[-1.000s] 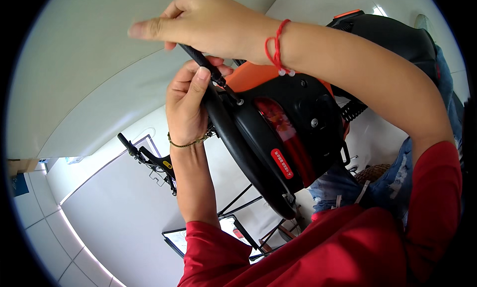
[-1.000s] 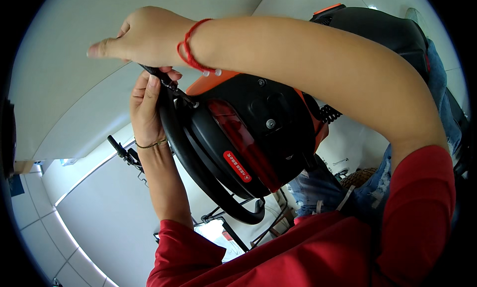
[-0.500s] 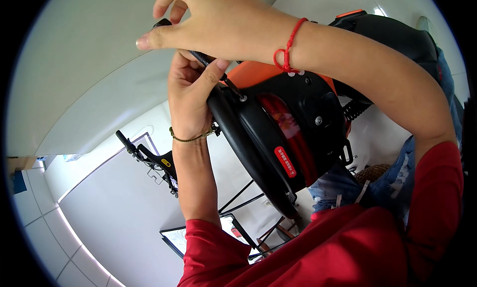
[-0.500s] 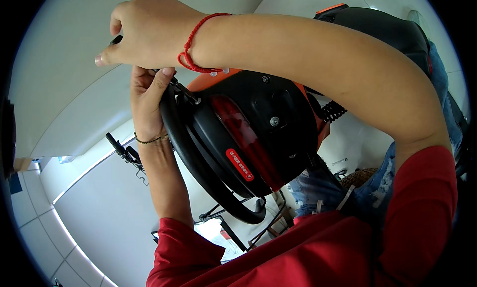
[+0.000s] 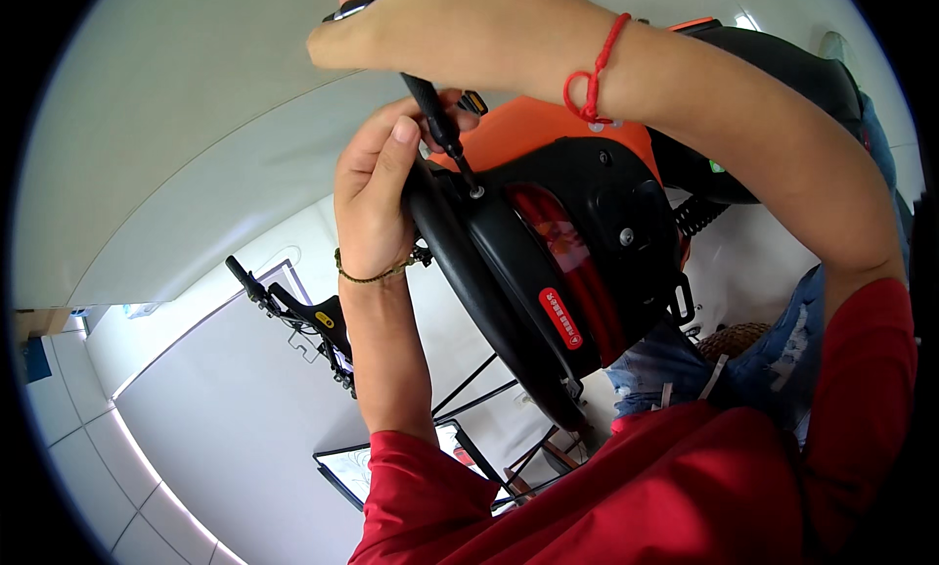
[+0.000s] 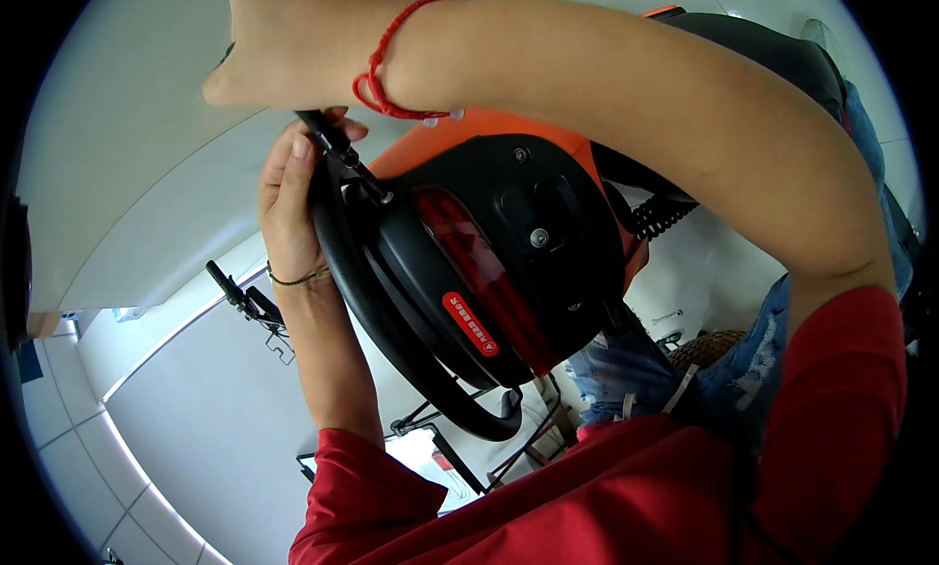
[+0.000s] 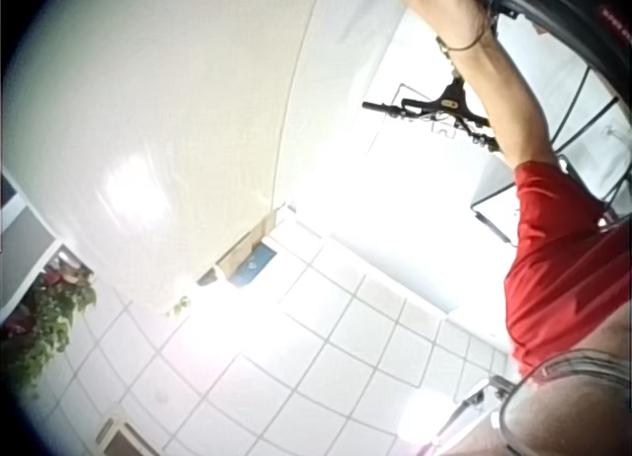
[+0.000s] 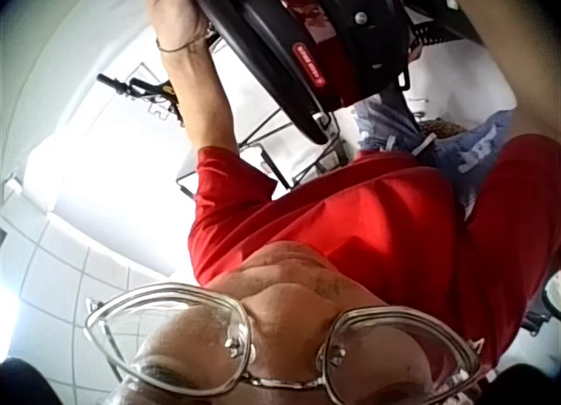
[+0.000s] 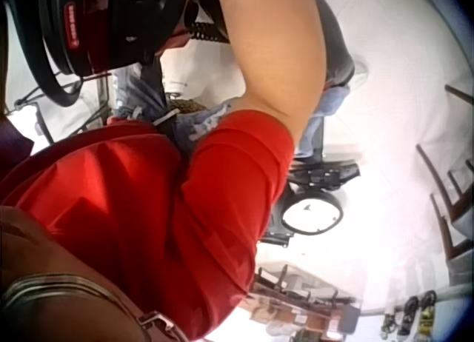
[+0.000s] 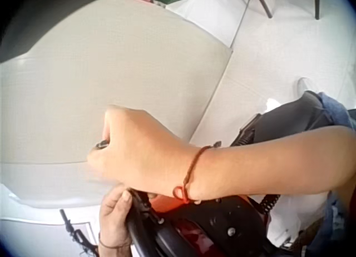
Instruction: The person sits on the floor and uses a screwdriver to tighten screws on a black and orange scooter tail light assembly. They then switch to a wrench to tighten a bolt on the back of the assembly, rotating the part to access different fasteners.
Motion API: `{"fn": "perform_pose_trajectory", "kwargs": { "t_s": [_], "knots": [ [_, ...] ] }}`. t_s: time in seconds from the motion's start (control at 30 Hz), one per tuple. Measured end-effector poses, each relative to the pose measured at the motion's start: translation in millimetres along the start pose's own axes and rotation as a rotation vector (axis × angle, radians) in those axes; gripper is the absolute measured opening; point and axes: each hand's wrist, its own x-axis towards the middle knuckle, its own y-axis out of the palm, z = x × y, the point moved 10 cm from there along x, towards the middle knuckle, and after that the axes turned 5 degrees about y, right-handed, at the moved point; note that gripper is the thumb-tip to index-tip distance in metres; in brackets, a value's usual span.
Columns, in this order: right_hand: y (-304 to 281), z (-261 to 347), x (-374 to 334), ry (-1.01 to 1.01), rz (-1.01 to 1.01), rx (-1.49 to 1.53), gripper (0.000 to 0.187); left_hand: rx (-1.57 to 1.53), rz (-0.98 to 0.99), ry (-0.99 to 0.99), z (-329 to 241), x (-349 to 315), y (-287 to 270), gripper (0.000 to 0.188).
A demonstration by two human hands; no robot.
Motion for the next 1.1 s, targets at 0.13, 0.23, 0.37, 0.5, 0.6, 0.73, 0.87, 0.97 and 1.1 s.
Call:
{"fn": "perform_pose_trajectory", "kwargs": {
  "t_s": [0.13, 0.23, 0.37, 0.5, 0.6, 0.73, 0.87, 0.97, 1.1],
  "knots": [
    [4.9, 6.8, -11.4, -0.172, 0.022, -0.129, 0.028, 0.005, 0.005, -0.017, -0.5, -0.8, 0.3, 0.027],
    [6.6, 23.8, -17.2, -0.304, 0.070, -0.156, 0.030, -0.041, -0.017, -0.029, -0.8, 0.1, 0.4, 0.022],
    [4.3, 12.2, -0.1, -0.067, 0.117, -0.173, 0.032, -0.099, -0.078, -0.057, 1.4, 1.8, 0.2, 0.015],
    [9.4, 18.4, 4.0, -0.030, 0.188, -0.212, 0.038, -0.080, -0.147, -0.066, 2.3, 1.5, -4.3, 0.017],
    [17.4, 11.7, 4.6, 0.109, 0.254, -0.329, 0.041, -0.056, -0.125, -0.066, 1.8, 1.7, -6.1, 0.015],
    [1.2, 39.3, -2.8, -0.114, 0.056, -0.380, 0.042, -0.004, 0.056, -0.047, -0.6, 3.0, 1.4, 0.021],
    [5.4, 14.6, -0.5, -0.001, 0.122, -0.391, 0.041, 0.006, 0.093, -0.046, 0.0, 2.6, 1.6, 0.027],
    [12.2, 30.5, -3.2, -0.228, -0.025, -0.529, 0.040, -0.104, 0.130, -0.029, -3.5, 4.0, 9.5, 0.031],
    [11.1, 14.0, 14.1, 0.139, 0.194, -0.382, 0.040, -0.057, 0.080, -0.073, -1.8, 6.2, 11.0, 0.035]
  ]
}}
